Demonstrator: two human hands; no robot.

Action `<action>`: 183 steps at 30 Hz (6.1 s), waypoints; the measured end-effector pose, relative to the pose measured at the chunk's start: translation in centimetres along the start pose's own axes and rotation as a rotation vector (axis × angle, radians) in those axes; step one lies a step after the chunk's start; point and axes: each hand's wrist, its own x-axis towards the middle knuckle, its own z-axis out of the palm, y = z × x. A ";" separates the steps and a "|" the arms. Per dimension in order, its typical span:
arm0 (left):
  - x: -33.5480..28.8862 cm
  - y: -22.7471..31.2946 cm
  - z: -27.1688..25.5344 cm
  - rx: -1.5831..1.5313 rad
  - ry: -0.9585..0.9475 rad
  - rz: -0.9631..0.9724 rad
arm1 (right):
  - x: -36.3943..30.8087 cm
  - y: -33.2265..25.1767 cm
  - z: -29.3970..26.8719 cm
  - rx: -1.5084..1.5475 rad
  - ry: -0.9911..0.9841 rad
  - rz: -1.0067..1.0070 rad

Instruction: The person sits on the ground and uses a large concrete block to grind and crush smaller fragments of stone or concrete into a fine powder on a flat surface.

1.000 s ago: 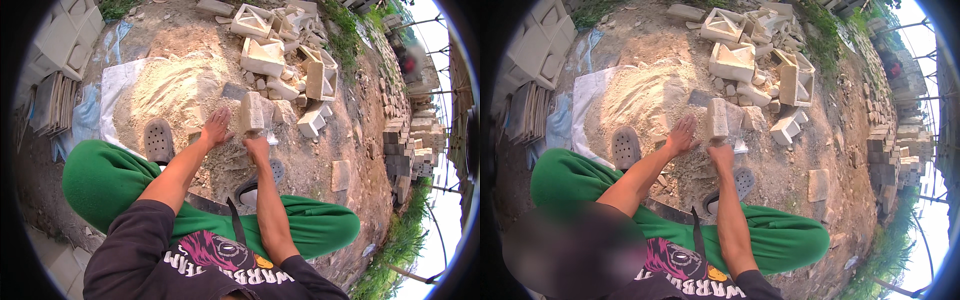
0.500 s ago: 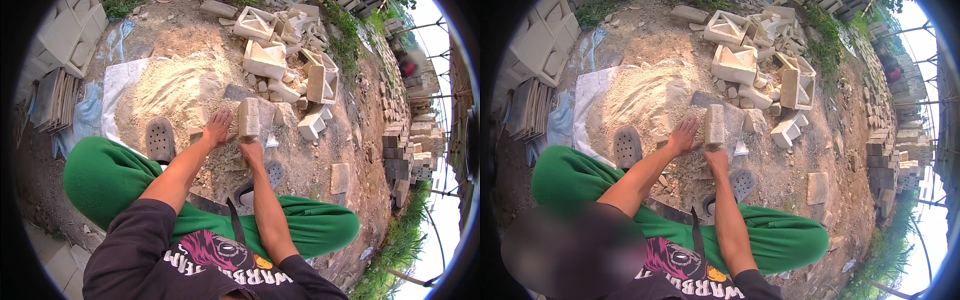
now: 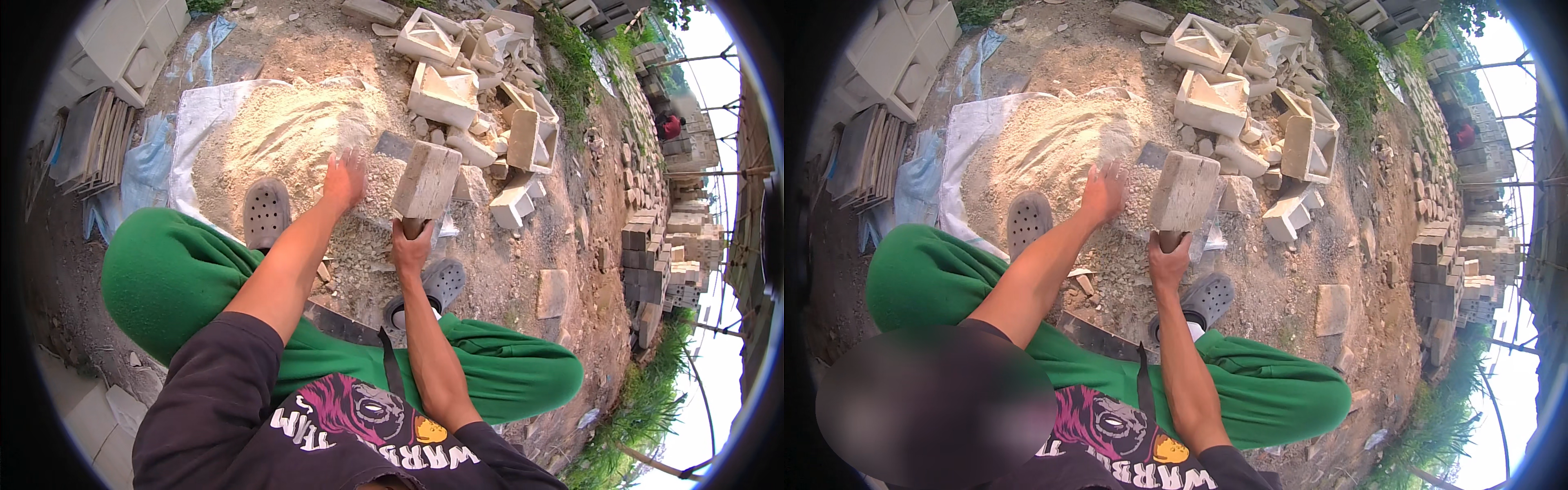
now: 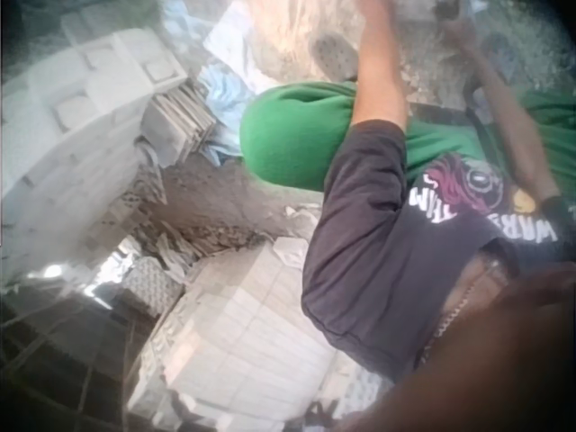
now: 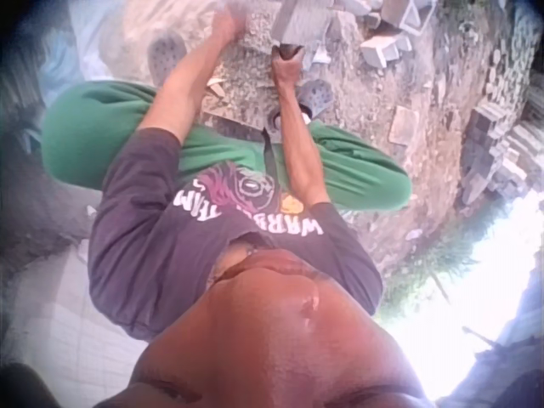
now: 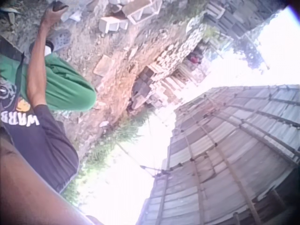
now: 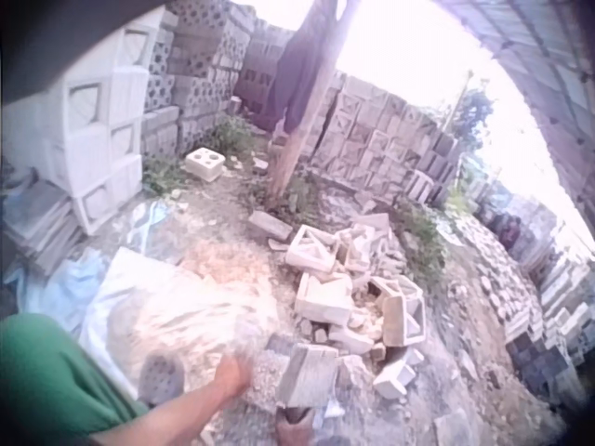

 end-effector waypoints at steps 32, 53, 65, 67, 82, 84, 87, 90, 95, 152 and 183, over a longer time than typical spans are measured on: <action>-7.9 6.8 2.7 -0.824 0.332 -0.643 | 0.2 3.3 1.7 -0.341 -0.232 0.364; -6.4 5.8 8.5 -1.889 0.177 -1.106 | 1.6 -0.6 0.6 -0.296 -0.256 0.340; -5.3 7.0 10.8 -1.735 0.247 -1.197 | 0.8 2.0 1.5 -0.431 -0.240 0.398; -5.5 6.6 11.0 -1.726 0.272 -1.200 | 1.0 0.3 0.4 -0.350 -0.301 0.344; -5.1 7.1 12.3 -1.552 0.176 -1.236 | 0.7 2.3 0.7 -0.458 -0.262 0.312; -5.3 7.3 12.8 -1.581 0.149 -1.250 | 1.1 0.9 0.0 -0.418 -0.198 0.291; -4.9 6.3 14.8 -1.595 0.160 -1.192 | 1.9 -1.2 0.3 -0.328 -0.151 0.278; -4.6 6.8 15.7 -1.534 0.130 -1.175 | 2.0 0.6 0.9 -0.355 -0.127 0.315; -5.1 7.1 15.3 -1.657 0.239 -1.228 | 0.6 1.7 1.5 -0.476 -0.270 0.354; -7.0 7.0 4.3 -1.309 -0.007 -1.338 | 2.5 1.4 1.0 -0.368 -0.199 0.279; -8.0 6.3 5.3 -0.475 0.340 -0.040 | 2.9 3.0 -2.4 -0.322 0.106 0.434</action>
